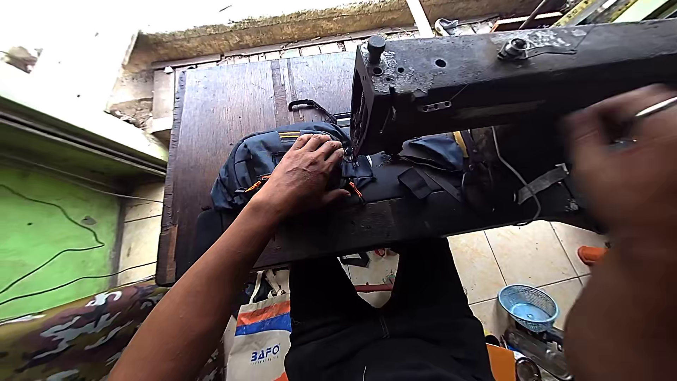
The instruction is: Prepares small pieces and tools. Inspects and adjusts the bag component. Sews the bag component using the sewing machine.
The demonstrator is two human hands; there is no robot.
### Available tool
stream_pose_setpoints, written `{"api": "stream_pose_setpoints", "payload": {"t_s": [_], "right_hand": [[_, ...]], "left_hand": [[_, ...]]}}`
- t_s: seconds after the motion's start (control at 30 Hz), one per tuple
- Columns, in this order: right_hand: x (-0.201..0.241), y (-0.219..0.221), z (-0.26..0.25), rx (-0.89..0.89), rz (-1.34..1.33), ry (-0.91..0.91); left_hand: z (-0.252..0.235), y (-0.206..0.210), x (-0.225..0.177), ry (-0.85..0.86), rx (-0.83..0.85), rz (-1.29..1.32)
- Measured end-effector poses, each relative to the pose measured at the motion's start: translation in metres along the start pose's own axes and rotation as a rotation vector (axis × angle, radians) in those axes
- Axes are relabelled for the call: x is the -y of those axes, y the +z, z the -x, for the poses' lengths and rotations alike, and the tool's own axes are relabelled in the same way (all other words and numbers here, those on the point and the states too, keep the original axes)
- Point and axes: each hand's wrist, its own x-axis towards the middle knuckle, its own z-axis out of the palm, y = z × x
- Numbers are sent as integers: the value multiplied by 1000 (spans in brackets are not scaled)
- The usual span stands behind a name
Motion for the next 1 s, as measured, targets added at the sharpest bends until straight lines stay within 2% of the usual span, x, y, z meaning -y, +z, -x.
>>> {"api": "stream_pose_setpoints", "payload": {"t_s": [0.03,0.1,0.17,0.23,0.5,0.77,1.0], "right_hand": [[50,27,20,44,-88,-124],[111,91,46,193,-166,-302],[135,140,49,233,-176,-404],[139,163,43,200,-186,-440],[136,176,34,84,-238,-494],[133,160,42,133,-270,-487],[126,145,48,156,-263,-480]], "left_hand": [[1,-2,1,8,11,8],[2,-4,5,34,31,4],[0,-6,6,58,44,3],[-1,-8,8,75,38,8],[0,-4,7,60,36,-16],[2,-9,-7,145,39,-6],[9,-10,-26,117,26,-29]]}}
